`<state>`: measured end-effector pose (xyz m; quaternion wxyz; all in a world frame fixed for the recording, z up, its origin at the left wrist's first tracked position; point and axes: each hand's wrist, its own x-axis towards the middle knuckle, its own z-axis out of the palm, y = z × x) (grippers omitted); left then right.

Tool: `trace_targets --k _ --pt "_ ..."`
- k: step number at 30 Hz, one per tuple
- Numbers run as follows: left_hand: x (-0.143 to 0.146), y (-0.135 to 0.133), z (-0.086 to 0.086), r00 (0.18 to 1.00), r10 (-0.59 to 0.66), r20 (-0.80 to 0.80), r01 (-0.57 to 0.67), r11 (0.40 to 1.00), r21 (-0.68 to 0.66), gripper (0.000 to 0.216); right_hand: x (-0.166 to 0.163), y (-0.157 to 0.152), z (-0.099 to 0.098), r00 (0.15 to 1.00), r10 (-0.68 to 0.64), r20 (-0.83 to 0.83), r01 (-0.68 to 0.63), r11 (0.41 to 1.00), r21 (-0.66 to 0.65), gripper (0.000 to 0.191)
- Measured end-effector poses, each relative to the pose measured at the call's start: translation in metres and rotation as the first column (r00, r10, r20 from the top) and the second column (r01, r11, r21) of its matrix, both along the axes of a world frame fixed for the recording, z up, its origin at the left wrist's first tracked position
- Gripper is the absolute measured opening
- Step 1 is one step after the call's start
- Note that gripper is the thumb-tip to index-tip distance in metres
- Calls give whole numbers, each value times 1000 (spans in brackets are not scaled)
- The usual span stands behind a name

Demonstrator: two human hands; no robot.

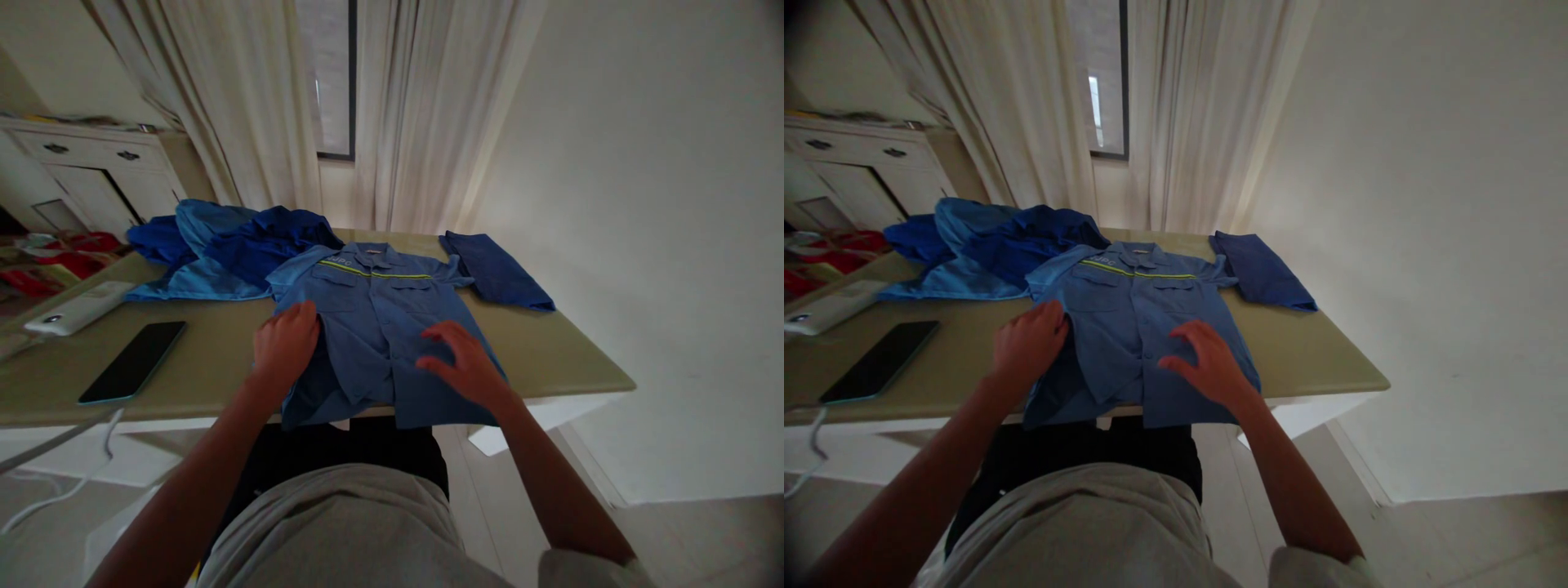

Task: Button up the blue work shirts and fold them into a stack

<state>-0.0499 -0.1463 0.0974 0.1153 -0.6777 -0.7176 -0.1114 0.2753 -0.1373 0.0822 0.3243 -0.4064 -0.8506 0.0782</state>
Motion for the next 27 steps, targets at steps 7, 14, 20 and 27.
trace_targets --k 7,14,20,27 --pt "10 -49 -67 812 -564 149 571 821 -8 38 -15 -48 -54 912 161 378 -146 987 -69 83" --pt "24 -78 -95 604 -724 334 706 680 197 26 3 -41 -52 950 153 272 -150 988 -30 53" --pt "41 -96 -108 497 -784 372 771 596 223 35 1 -36 -33 985 7 172 6 997 -75 48" --pt "45 -111 -113 537 -842 59 833 540 125 16 1 -58 -56 919 98 381 -44 988 -149 91"
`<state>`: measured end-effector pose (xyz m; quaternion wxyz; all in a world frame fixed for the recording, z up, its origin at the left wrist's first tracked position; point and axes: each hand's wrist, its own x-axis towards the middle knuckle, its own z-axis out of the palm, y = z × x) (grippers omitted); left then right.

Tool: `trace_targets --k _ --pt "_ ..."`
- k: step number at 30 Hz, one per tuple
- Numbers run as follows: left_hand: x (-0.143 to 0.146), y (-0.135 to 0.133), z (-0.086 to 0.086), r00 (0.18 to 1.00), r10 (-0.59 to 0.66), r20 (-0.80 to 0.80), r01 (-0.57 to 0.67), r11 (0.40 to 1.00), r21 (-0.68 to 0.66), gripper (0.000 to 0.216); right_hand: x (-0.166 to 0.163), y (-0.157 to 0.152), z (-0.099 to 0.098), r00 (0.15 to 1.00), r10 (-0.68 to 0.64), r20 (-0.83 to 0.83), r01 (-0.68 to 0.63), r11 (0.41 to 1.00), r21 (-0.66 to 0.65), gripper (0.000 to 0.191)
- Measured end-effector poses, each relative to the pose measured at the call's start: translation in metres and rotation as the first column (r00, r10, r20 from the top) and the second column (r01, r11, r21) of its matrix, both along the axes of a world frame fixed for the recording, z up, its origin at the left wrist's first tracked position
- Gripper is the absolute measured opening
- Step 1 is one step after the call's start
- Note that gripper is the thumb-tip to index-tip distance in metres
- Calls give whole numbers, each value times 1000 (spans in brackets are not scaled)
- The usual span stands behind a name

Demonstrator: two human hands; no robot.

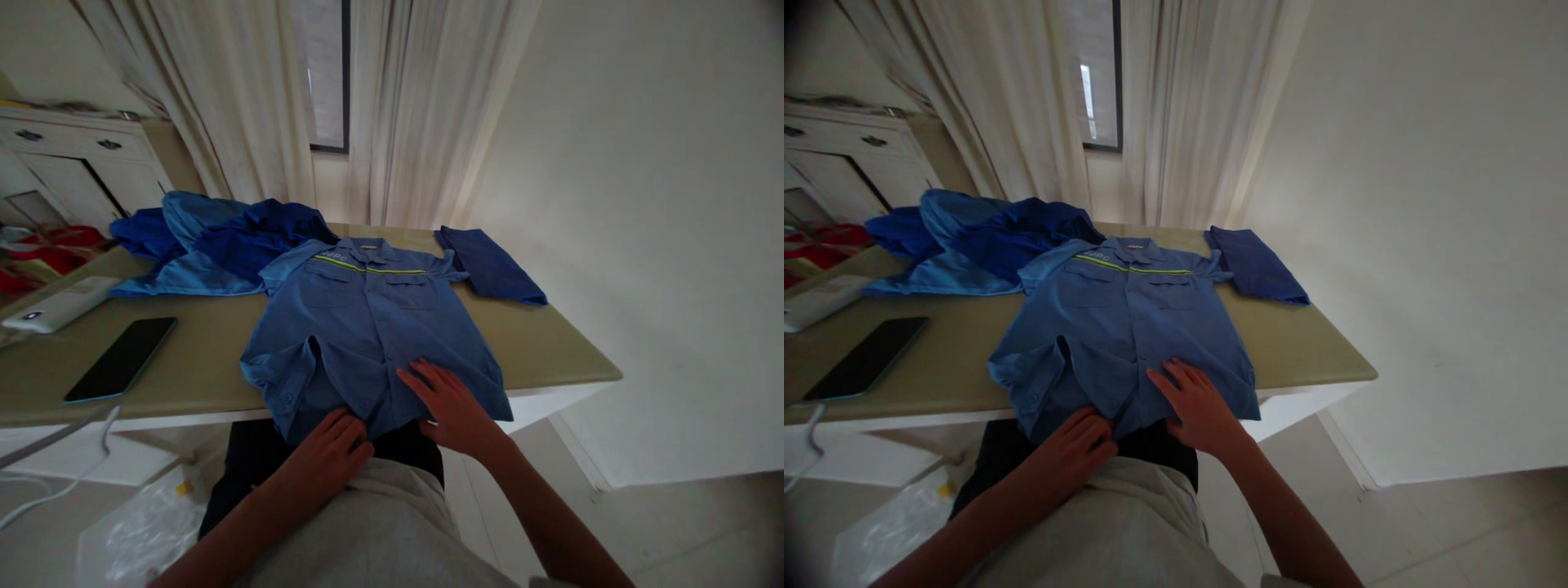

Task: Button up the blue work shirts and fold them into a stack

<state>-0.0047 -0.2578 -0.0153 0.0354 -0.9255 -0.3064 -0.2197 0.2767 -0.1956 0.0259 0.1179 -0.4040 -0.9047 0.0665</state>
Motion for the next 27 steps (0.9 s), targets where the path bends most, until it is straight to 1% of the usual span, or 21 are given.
trace_targets --k 2,4,5,6,7,8,9,10,11,12,13,15,16,17,19,21,24,26,27 --pt "-7 -2 1 1000 20 -22 -20 1000 6 17 3 -5 -7 1000 15 -5 -15 1000 24 87" --pt "-19 -2 4 998 59 9 -59 998 14 24 8 -6 -6 999 21 -42 -20 1000 24 76" --pt "-27 0 7 993 106 43 -108 993 42 26 10 -6 -3 998 19 -64 -18 1000 16 69" --pt "-35 2 9 979 184 83 -190 978 82 27 11 -6 1 997 14 -82 -13 1000 5 62" --pt "-44 6 12 947 297 121 -311 943 120 27 12 -6 5 995 5 -95 -6 1000 -5 56" --pt "-53 10 15 892 427 145 -446 884 141 28 10 -6 10 995 -2 -104 1 1000 -11 51" --pt "-62 14 18 821 550 154 -569 809 147 30 6 -6 14 994 -7 -111 6 1000 -8 47" --pt "-70 17 19 754 641 145 -657 741 139 32 -1 -7 17 992 -10 -123 11 1000 4 43" --pt "-76 20 21 713 690 125 -701 702 126 32 -10 -9 18 990 -10 -141 14 1000 23 41" --pt "-82 22 21 707 699 110 -707 698 111 31 -22 -10 17 986 -6 -166 14 999 47 43" --pt "-86 22 21 725 679 114 -688 719 98 28 -36 -12 14 981 5 -192 9 997 72 49" --pt "-93 20 21 779 600 185 -620 780 82 24 -66 -12 3 975 41 -220 -15 993 116 65" --pt "-97 17 20 792 562 240 -592 802 77 22 -79 -11 -4 975 60 -212 -32 991 132 67" --pt "-102 13 20 793 532 297 -575 815 74 20 -89 -9 -10 978 75 -196 -46 988 146 62" --pt "-117 2 18 788 488 376 -551 831 75 19 -99 -5 -19 981 86 -172 -56 983 172 45" --pt "-137 -10 13 800 459 387 -527 846 85 23 -95 -2 -22 979 77 -191 -38 979 201 35" --pt "-164 -26 1 874 409 262 -443 893 82 30 -71 -8 -22 967 96 -235 -41 973 228 33" --pt "-169 -32 -6 903 378 205 -401 912 83 29 -54 -16 -25 966 134 -223 -81 969 233 31" --pt "-165 -33 -8 906 367 211 -393 914 97 26 -48 -20 -28 967 142 -210 -89 966 242 34"
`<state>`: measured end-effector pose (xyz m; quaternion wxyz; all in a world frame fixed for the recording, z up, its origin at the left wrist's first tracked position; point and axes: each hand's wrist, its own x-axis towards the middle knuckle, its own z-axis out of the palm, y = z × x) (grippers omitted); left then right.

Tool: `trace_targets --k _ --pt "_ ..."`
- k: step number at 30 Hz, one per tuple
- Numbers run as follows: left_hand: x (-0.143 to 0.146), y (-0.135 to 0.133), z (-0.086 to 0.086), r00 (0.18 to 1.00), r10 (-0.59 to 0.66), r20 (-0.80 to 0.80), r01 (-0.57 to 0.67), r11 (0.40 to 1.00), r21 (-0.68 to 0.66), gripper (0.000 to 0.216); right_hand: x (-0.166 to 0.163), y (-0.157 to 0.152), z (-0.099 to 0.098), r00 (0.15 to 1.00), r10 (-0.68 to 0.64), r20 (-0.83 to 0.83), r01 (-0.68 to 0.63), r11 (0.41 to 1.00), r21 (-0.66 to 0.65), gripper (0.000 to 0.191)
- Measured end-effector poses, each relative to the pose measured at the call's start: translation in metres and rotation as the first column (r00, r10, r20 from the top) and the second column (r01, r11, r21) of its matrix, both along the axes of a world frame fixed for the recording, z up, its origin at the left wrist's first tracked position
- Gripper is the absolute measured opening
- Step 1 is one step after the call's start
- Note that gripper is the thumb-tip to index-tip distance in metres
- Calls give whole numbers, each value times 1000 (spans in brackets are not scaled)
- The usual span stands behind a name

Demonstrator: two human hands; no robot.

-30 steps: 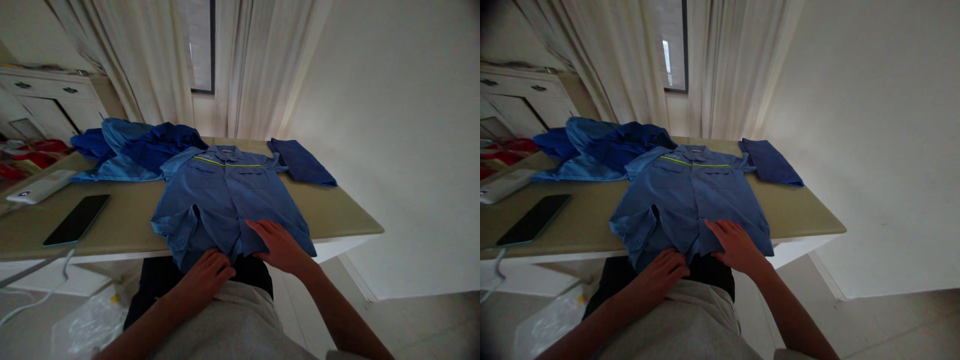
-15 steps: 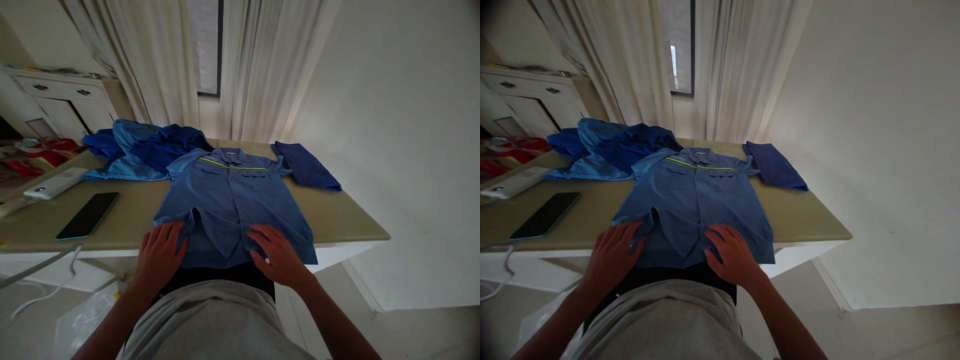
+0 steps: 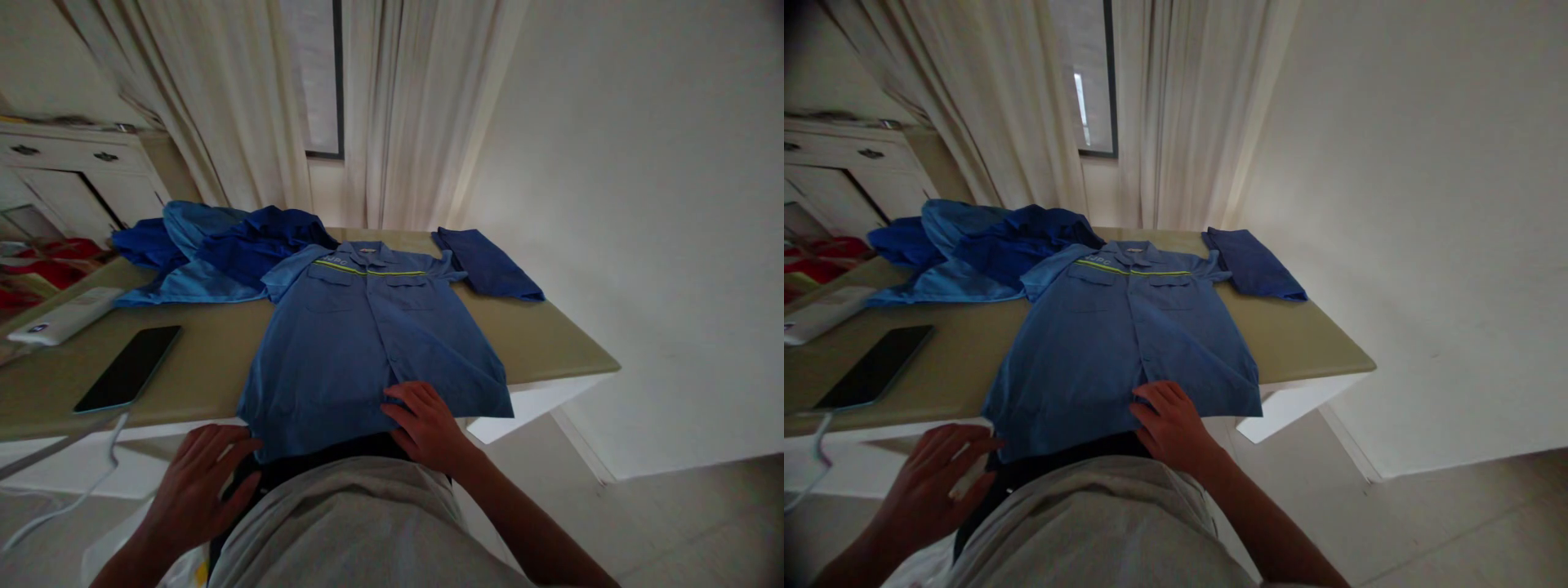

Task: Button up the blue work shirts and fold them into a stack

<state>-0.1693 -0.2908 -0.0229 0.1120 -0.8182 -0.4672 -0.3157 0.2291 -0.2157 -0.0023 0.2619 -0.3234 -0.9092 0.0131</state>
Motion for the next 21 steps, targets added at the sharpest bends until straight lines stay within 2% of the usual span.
trace_targets --k 2,5,6,8,10,14,16,18,21 --pt "21 4 0 999 -19 28 18 998 53 20 10 -7 -8 999 -40 17 40 998 41 49" --pt "74 21 10 993 -113 -21 114 992 52 20 21 -8 -19 988 -151 -11 152 984 92 71" --pt "93 28 14 987 -154 -54 156 987 32 23 24 -6 -20 985 -173 -23 174 981 89 75" --pt "129 44 20 968 -220 -122 216 975 -45 42 29 -1 -18 985 -172 -22 173 983 57 79" --pt "157 57 22 956 -248 -155 233 966 -111 58 35 3 -10 991 -132 -1 132 991 6 77" --pt "181 68 22 971 -211 -109 188 964 -190 52 43 4 13 997 -82 -7 79 984 -158 62" --pt "183 72 25 975 -215 -61 195 953 -232 48 42 5 24 994 -101 -39 89 967 -240 47" --pt "184 81 32 976 -214 -24 199 938 -283 36 34 11 33 987 -146 -73 119 950 -290 36" --pt "189 112 40 990 -143 -9 130 924 -360 34 14 33 43 968 -244 -63 213 926 -312 31"
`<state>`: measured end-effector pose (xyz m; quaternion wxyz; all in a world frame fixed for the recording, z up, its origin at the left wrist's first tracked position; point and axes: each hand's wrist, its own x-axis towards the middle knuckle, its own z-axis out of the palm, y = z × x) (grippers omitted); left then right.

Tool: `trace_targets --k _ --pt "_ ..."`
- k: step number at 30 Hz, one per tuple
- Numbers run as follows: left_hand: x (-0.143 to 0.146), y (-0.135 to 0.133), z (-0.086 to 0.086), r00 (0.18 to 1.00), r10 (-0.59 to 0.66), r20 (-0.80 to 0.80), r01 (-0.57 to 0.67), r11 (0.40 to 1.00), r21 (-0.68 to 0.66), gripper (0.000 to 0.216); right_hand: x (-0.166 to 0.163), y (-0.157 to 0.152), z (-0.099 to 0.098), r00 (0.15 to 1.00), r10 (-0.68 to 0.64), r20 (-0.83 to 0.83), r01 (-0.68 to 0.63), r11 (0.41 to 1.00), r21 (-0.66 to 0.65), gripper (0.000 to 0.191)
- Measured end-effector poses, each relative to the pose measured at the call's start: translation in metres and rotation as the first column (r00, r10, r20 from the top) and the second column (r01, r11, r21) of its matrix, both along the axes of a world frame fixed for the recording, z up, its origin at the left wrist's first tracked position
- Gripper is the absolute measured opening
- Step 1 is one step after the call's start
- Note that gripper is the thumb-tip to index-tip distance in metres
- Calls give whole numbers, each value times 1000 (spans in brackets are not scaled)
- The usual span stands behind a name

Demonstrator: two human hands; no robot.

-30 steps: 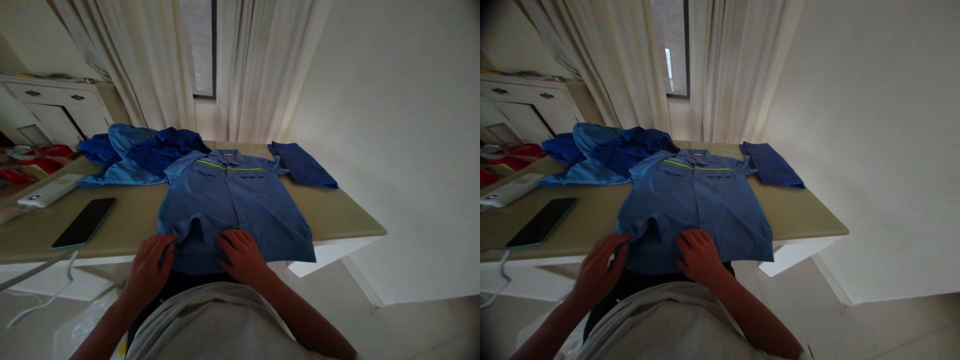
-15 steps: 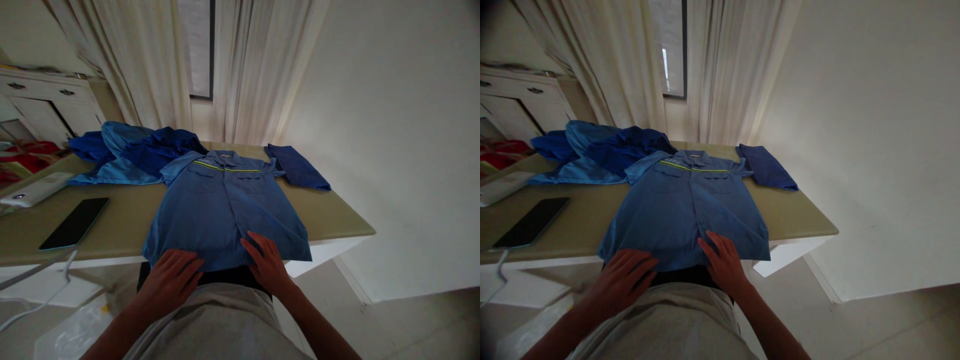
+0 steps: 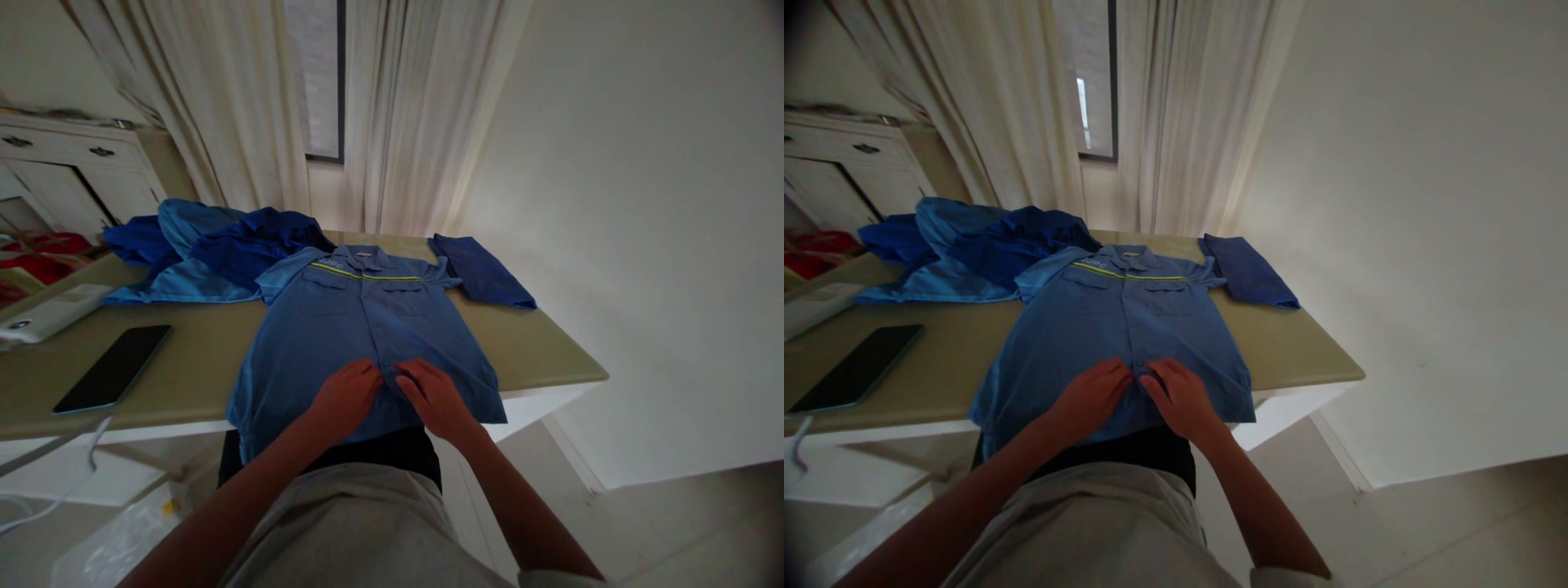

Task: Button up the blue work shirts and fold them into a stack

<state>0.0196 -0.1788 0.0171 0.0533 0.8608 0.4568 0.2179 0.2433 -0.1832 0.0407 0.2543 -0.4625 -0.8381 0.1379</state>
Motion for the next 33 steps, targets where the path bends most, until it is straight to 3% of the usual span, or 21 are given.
trace_targets --k 4,7,10,14,18,25,33 --pt "9 62 7 992 117 -45 -122 983 -138 29 -24 36 6 978 -71 198 76 997 -17 16" --pt "17 102 10 995 95 -1 -90 936 -339 28 -29 52 1 959 -50 280 61 998 -31 11" --pt "23 124 7 987 90 132 -22 893 -450 38 -28 60 -11 974 -68 218 70 998 0 9" --pt "25 126 -6 930 140 340 -7 931 -365 30 -23 67 -25 994 -106 -24 106 994 9 11" --pt "24 117 -13 886 57 460 82 958 -276 10 -17 73 -28 965 -67 -253 59 997 -41 13" --pt "26 113 -8 817 72 572 111 954 -279 5 -16 76 -27 979 -3 -202 1 1000 -7 13" --pt "25 117 -5 714 147 685 165 915 -368 20 -18 80 -28 940 -152 -305 134 988 -77 9"
